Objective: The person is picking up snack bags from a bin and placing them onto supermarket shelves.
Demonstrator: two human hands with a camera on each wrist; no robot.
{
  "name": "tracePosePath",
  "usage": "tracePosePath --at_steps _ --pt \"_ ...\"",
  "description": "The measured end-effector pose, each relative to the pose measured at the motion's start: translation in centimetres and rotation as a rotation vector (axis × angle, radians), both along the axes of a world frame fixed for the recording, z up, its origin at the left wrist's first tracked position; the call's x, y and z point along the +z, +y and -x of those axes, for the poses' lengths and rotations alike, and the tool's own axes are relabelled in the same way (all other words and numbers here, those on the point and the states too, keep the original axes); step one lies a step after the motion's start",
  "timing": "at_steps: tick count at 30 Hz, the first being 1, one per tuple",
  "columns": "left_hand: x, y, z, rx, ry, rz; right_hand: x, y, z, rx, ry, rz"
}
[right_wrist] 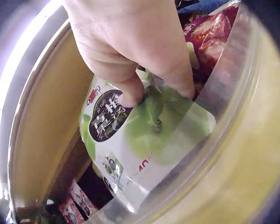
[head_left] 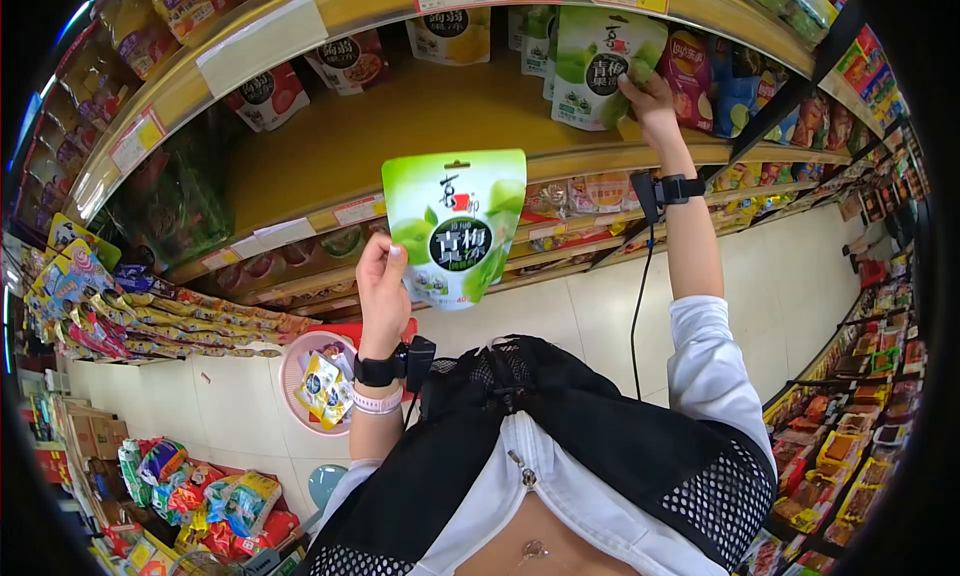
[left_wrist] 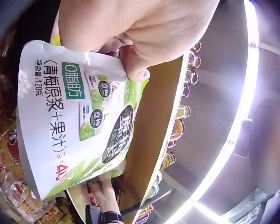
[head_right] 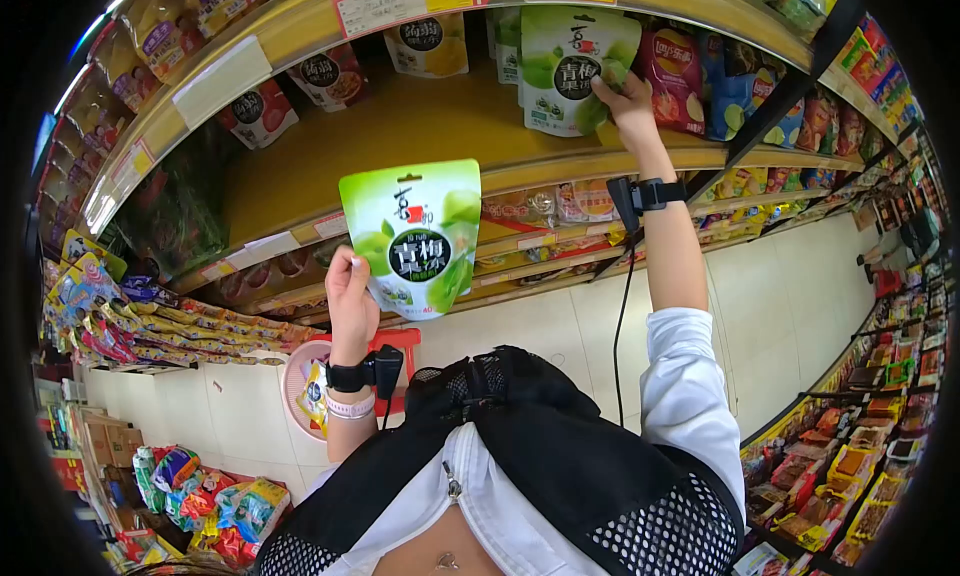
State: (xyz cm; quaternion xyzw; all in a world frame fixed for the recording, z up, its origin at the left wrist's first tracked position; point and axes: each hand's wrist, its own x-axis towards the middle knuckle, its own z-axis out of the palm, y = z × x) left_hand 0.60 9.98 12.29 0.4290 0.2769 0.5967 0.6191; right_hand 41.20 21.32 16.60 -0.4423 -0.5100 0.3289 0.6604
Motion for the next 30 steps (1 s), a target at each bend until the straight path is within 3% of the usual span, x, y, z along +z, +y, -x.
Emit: tracePosePath --at_steps 4,9,12,15,17,20,25,26,30 --pt "2.5 2.0 -3.3 0.071 0.071 -0.1 0.3 1.6 0.6 -0.09 -0.059 -0.048" --pt "5.7 5.6 -8.7 0.015 0.086 -0.276 0.4 1.6 -0.3 -0.128 -0.127 -0.01" --pt "7.0 7.6 -13.3 0.072 0.074 -0.352 0.0 -0.6 -0.4 -0.398 -0.32 -0.239" --pt "7.2 9.3 -17.2 0.083 0.084 -0.402 0.7 -4.0 -1.4 -0.48 -0.465 -0.144" --pt "7.1 10.2 -19.9 0.137 0.075 -0.453 3.0 -7.3 0.8 -0.187 -0.211 0.183" --pt "6.5 11.1 -22.5 0.119 0.057 -0.422 1.5 -6.9 0.9 -0.09 -0.231 0.138" --pt "3.7 11.2 -23.2 0.102 0.367 -0.493 -1.2 -6.0 -0.4 -0.103 -0.272 0.134" --pt "2.6 11.8 -22.6 0.142 0.56 -0.541 -2.0 -5.9 -0.8 -0.154 -0.228 0.111" --pt "3.1 11.2 -21.4 0.139 0.746 -0.559 -2.2 -5.8 -0.7 -0.251 -0.213 0.071"
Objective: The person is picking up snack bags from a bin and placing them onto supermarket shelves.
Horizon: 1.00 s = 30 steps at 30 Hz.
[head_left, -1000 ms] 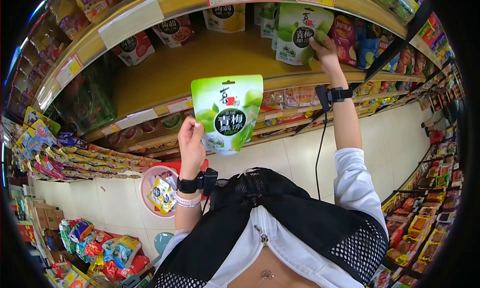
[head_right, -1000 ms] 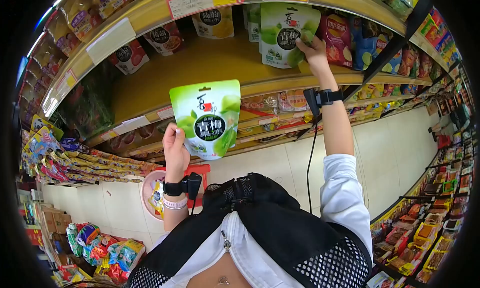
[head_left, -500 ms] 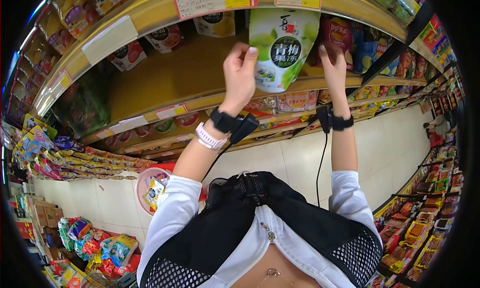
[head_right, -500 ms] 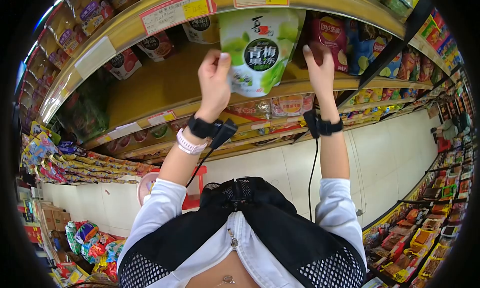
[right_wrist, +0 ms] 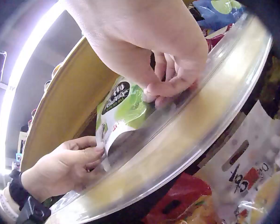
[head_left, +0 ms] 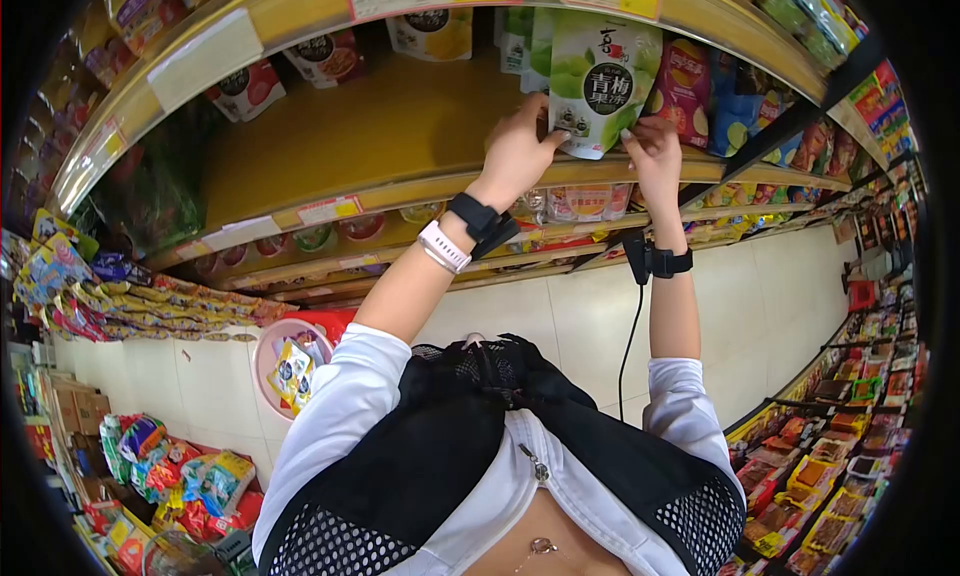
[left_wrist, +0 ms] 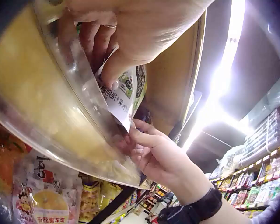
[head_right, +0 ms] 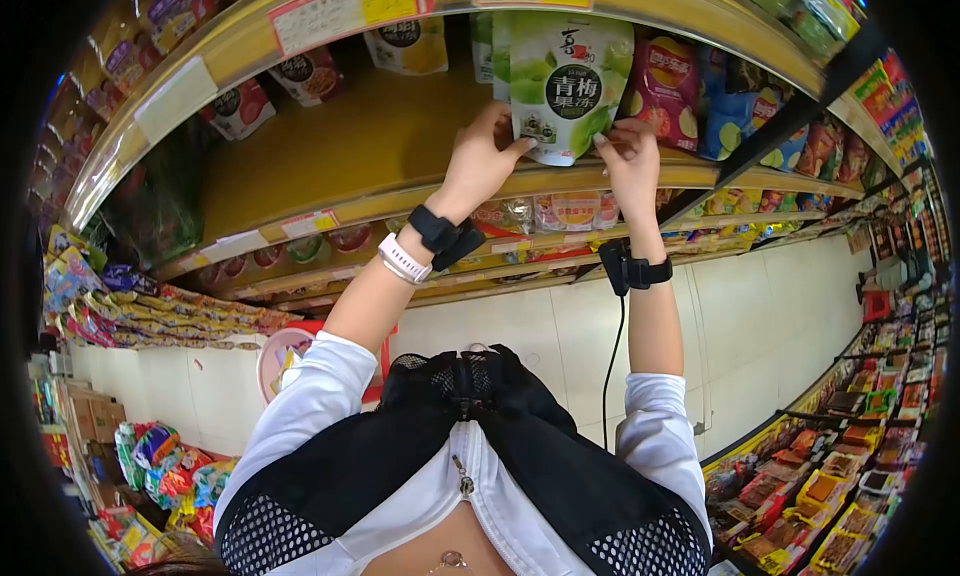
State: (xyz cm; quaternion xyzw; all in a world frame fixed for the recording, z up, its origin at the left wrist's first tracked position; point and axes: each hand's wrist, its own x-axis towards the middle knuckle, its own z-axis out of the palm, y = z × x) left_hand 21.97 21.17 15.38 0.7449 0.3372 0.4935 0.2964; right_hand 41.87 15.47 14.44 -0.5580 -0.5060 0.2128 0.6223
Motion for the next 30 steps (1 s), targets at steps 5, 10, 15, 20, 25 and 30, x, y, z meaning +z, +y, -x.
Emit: tracePosePath --at_steps 5,10,15,20,25,30 --pt "-0.7 0.3 0.0 0.053 -0.002 0.003 0.2 -0.2 1.2 -0.098 -0.025 -0.046" --pt "-0.5 -0.3 0.3 0.129 0.072 -0.135 -1.6 0.2 0.0 -0.124 -0.034 -0.062" --pt "-0.9 -0.3 0.0 0.142 0.069 -0.122 -1.6 0.2 0.1 -0.166 -0.055 -0.061" --pt "-0.6 -0.9 0.3 0.11 0.05 -0.141 -1.8 0.3 -0.8 -0.172 -0.112 0.021" --pt "-1.0 -0.7 0.1 0.102 0.054 -0.161 -2.4 0.4 -1.4 -0.183 -0.098 0.071" --pt "-0.8 -0.2 0.5 0.108 0.105 -0.116 -2.4 1.2 -1.7 -0.148 -0.204 0.009"
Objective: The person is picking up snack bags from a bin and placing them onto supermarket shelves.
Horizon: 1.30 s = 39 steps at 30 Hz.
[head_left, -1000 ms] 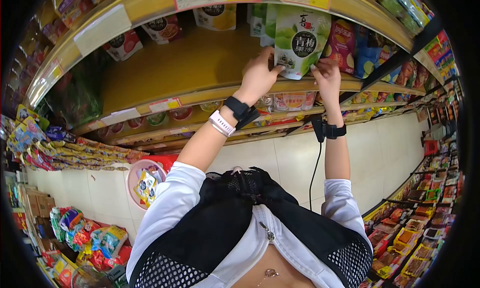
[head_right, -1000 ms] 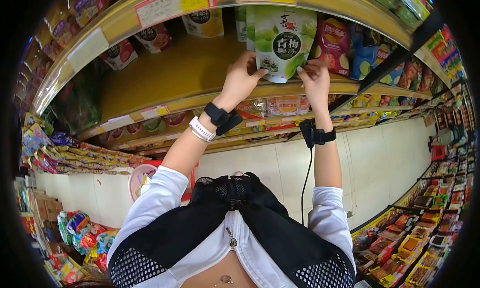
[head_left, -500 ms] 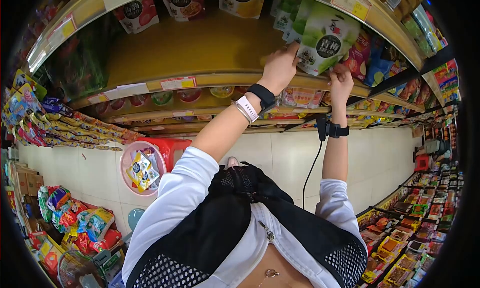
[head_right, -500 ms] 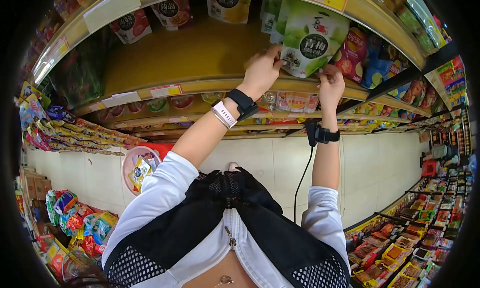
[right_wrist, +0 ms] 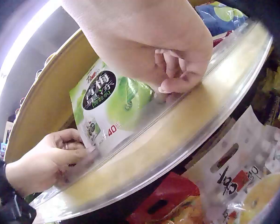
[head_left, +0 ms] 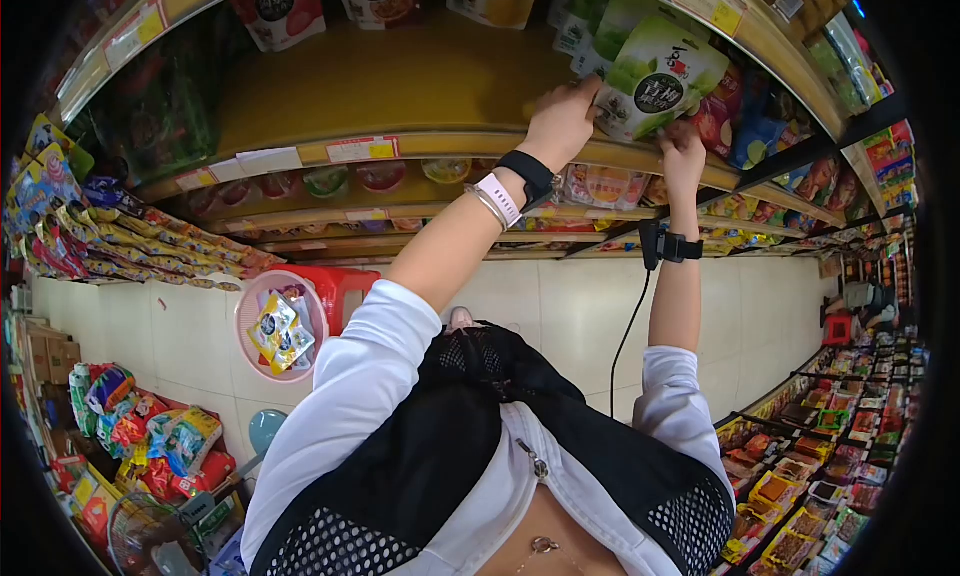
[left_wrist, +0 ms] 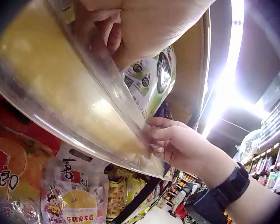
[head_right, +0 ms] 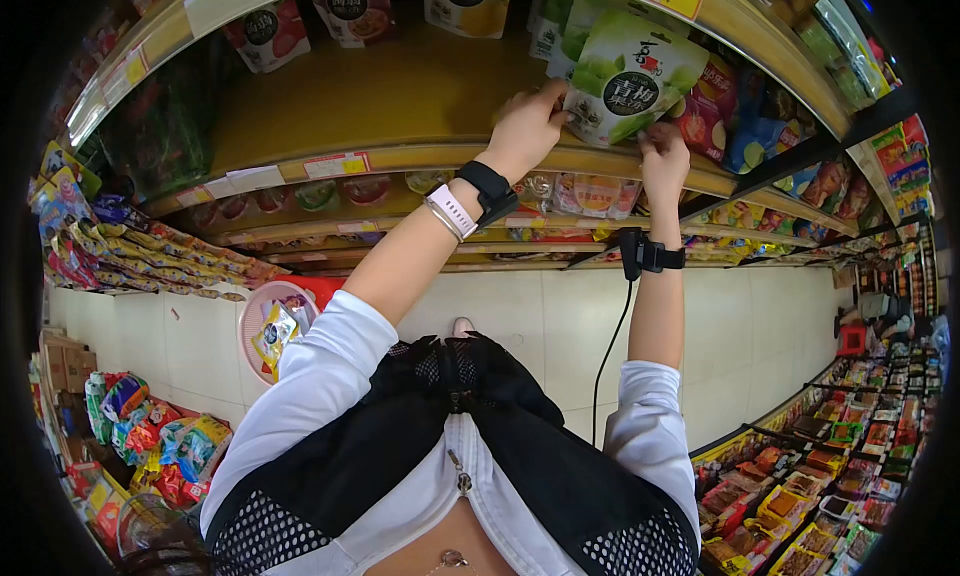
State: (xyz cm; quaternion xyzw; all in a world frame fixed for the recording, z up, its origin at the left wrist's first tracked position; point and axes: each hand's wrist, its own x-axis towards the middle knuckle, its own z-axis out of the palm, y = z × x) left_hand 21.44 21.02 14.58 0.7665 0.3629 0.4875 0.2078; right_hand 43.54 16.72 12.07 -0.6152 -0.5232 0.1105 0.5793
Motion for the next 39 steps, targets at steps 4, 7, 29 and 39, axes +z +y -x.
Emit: tracePosePath --at_steps 4,7,29,39 --pt "-0.2 -0.6 0.6 -0.011 0.013 -0.014 1.0 -0.8 1.0 -0.055 0.054 0.065" --pt "0.4 -2.5 2.9 -0.009 -0.006 0.072 1.0 -2.0 1.7 -0.125 -0.082 -0.084" --pt "-39.9 -35.0 46.4 1.076 -1.281 1.341 -18.0 -11.8 20.0 0.536 -0.331 0.924" --pt "-48.0 -30.4 53.2 0.989 -1.728 1.393 -15.2 -13.2 28.1 0.461 -0.353 1.226"
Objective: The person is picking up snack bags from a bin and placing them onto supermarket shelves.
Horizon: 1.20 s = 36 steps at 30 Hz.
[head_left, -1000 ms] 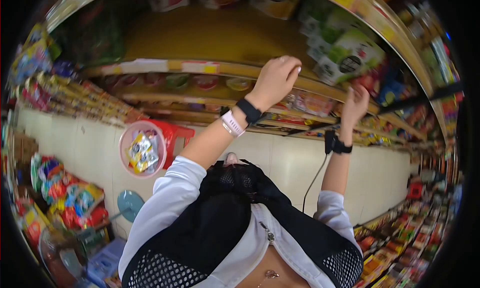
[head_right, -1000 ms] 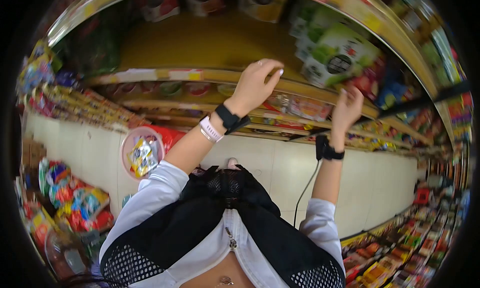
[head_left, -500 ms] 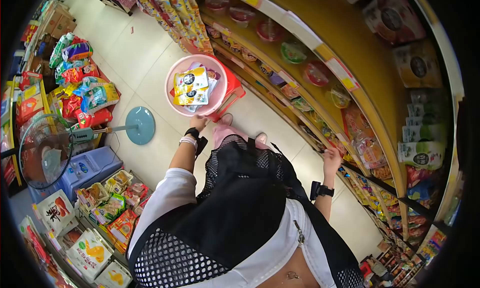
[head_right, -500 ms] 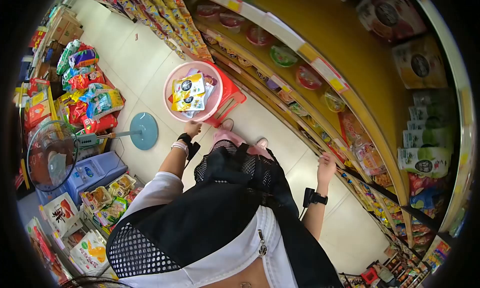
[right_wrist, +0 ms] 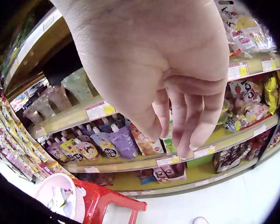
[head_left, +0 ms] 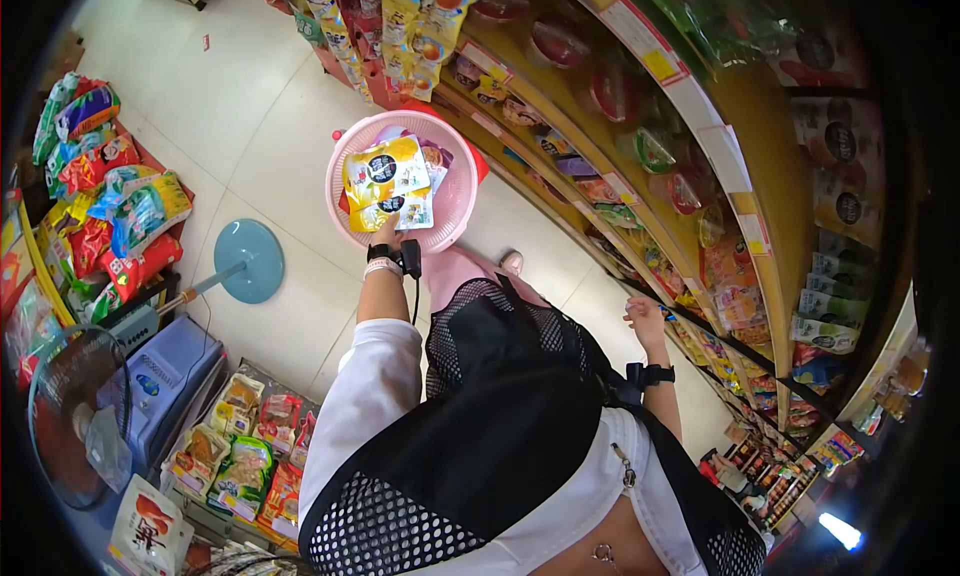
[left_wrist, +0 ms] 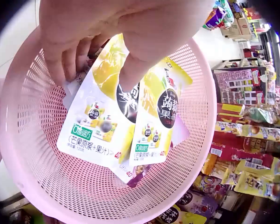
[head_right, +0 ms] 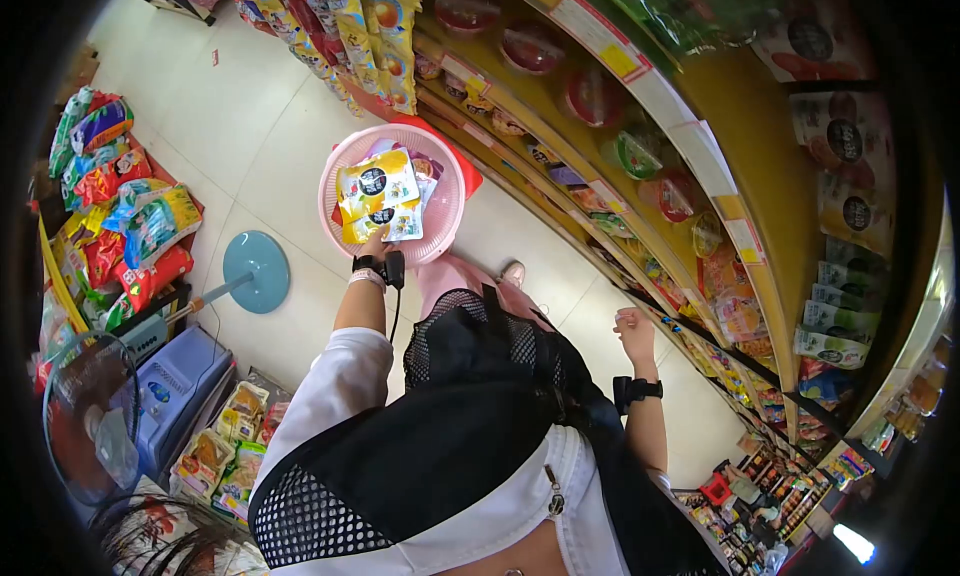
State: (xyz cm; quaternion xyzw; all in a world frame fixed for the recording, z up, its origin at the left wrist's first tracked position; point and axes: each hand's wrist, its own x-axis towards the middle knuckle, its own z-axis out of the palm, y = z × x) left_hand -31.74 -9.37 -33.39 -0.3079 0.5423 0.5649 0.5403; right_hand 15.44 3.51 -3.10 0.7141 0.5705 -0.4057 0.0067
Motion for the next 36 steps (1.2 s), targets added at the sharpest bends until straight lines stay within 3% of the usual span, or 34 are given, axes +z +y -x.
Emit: tracePosePath --at_steps 2,4,8,10,11,16,21,22,24,25,26,28,29,31,36 --pt "4.3 1.0 0.7 0.111 0.031 0.138 0.1 -0.2 1.5 -0.03 0.005 0.006" --pt "3.1 1.4 1.5 0.229 0.075 0.134 0.5 -0.2 3.3 -0.019 0.012 0.021" --pt "3.9 3.0 3.3 0.227 0.127 0.034 -0.2 -0.7 4.5 -0.008 0.014 0.057" --pt "4.1 3.6 3.8 0.296 0.105 0.184 -0.6 -1.6 4.7 -0.028 0.03 0.089" --pt "1.6 2.8 4.9 0.245 0.014 0.172 -0.8 -1.9 4.9 -0.034 0.029 0.087" --pt "1.3 2.6 6.1 0.222 0.118 0.158 -0.7 -2.5 5.7 -0.021 0.011 0.077" --pt "3.6 3.5 3.3 -0.018 0.757 -0.095 -0.8 -0.8 7.0 0.022 0.02 0.002" --pt "6.9 3.8 2.7 -0.088 0.823 -0.155 -0.8 -0.3 7.6 0.062 0.053 -0.035" --pt "10.5 4.4 1.8 -0.162 0.708 -0.208 -1.4 1.2 9.3 0.147 0.091 -0.092" --pt "12.9 3.8 1.5 -0.404 1.074 -0.128 -0.5 1.8 11.3 0.201 0.116 -0.13" --pt "13.1 3.8 1.5 -0.522 1.198 -0.158 0.9 2.6 13.3 0.256 0.139 -0.168" --pt "17.0 5.0 0.9 -0.56 0.925 -0.383 2.4 4.3 15.6 0.373 0.225 -0.172" --pt "19.2 5.4 0.7 -0.566 0.942 -0.394 3.2 4.6 16.6 0.365 0.237 -0.187" --pt "23.7 6.8 -0.2 -0.847 1.094 -0.543 4.7 4.6 18.1 0.471 0.343 -0.175" --pt "35.4 9.4 -6.0 -0.884 0.971 -0.744 5.3 3.3 16.8 0.484 0.473 -0.133"
